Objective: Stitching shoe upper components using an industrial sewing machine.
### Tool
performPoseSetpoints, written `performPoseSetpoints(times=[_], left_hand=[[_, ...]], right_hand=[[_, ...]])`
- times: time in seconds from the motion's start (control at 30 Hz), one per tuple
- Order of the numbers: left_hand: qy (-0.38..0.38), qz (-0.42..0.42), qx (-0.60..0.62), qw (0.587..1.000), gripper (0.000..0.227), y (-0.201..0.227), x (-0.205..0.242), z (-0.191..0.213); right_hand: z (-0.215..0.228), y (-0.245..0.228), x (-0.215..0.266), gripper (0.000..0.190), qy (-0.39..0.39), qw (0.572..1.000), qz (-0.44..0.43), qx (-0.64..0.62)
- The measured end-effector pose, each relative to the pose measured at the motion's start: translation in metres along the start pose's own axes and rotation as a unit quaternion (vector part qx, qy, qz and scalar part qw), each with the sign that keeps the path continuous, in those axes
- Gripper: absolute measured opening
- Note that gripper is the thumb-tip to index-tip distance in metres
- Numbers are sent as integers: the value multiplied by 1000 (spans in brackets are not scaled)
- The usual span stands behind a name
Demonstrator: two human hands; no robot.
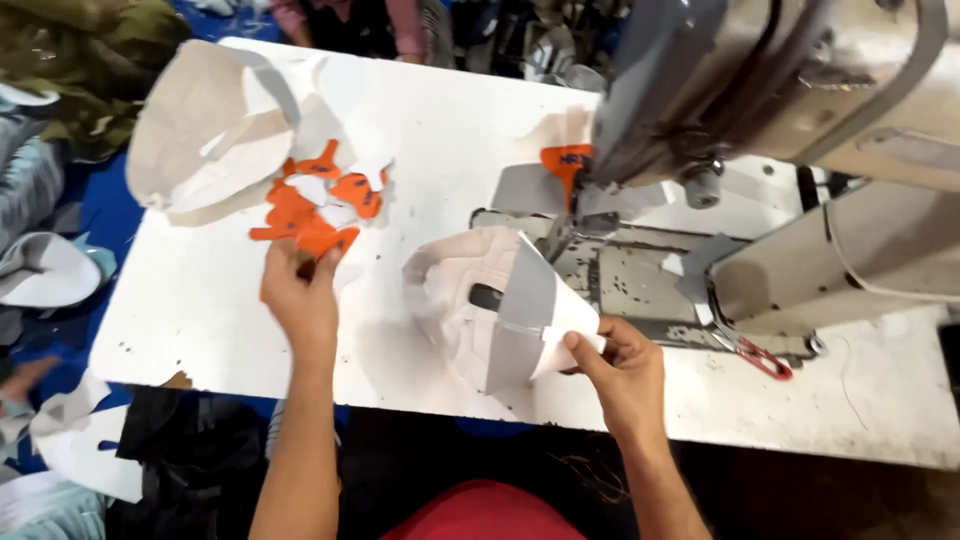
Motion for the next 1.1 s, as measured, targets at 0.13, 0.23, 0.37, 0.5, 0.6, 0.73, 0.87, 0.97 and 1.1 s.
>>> performPoseSetpoints(times=[0.13,0.23,0.37,0.5,0.6,0.73,0.87,0.97,1.1], left_hand=[[-55,206,143,966,25,18,63,-12],[-140,213,205,945,15,24,97,-25],[-249,292,184,905,11,69,123,-49],[-249,289,144,913,14,82,138,-54],[-219,165,60,960,17,98,137,-57],[-215,-21,56,975,16,136,124,-72],[-262,83,113,955,16,119,130,-94],[-274,149,130,941,17,102,135,-103],[-269,160,129,941,17,100,134,-104]], right_hand=[[-5,-11,-1,18,-2,1000,-6,0],[-9,-14,-1,17,-9,1000,1,-6],[-10,-18,-2,17,-10,1000,7,-2],[-14,-24,1,19,-10,1000,11,-1],[-15,-27,2,20,-5,1000,12,11],[-17,-28,3,20,-12,1000,14,-4],[-17,-29,4,19,-18,1000,16,-3],[-17,-30,2,18,-19,1000,10,1],[-18,-30,2,17,-15,1000,-2,14]])
Point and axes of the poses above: each hand's wrist, its own x-axis away from the middle knuckle, its own z-axis out of the back of the hand, y = z × x, the point moved 7 cm from there along -x, towards the middle knuckle, and after that the axes turned 4 degrees about y, right-handed, at the moved point
